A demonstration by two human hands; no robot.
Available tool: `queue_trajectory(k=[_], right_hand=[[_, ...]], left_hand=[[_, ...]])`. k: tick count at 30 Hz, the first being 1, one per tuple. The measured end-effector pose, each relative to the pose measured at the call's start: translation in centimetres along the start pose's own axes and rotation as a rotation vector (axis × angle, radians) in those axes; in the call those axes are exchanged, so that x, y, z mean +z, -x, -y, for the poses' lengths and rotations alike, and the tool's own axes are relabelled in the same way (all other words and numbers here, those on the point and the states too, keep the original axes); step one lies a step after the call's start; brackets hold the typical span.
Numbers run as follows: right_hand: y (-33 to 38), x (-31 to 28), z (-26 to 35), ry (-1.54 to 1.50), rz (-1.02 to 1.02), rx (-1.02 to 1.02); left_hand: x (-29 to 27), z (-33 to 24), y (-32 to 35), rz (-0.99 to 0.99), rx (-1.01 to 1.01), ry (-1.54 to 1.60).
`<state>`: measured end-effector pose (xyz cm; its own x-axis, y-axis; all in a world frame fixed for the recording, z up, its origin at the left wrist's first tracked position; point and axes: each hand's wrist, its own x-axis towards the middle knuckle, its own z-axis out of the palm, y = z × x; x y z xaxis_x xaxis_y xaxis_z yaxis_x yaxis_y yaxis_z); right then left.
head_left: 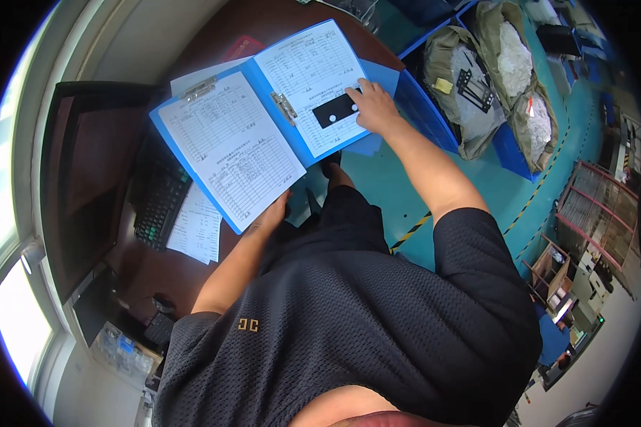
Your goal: Check technical documentation, handle small electronic or metal components, and use an air blow gun to clean a CNC machine fixture.
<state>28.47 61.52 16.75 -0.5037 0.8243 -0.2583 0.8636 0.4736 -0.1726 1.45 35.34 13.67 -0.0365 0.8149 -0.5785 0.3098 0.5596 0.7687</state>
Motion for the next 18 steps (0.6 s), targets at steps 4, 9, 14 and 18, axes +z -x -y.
queue_trajectory(k=[4, 9, 14, 18], right_hand=[[-1.1, -1.2, 0.0, 0.005, 0.153, -0.044], [-0.5, -1.1, -0.4, -0.039, 0.075, -0.047], [3.0, 1.1, -2.4, -0.250, -0.147, 0.152], [5.5, 4.9, -4.8, -0.694, -0.127, 0.597]], left_hand=[[0.6, 1.0, 0.2, -0.008, -0.017, 0.049], [0.4, 1.1, 0.1, -0.018, 0.003, 0.033], [-0.1, -1.3, 1.0, -0.194, 0.464, -0.625], [0.2, -5.9, 0.3, -0.243, 0.589, -0.651]])
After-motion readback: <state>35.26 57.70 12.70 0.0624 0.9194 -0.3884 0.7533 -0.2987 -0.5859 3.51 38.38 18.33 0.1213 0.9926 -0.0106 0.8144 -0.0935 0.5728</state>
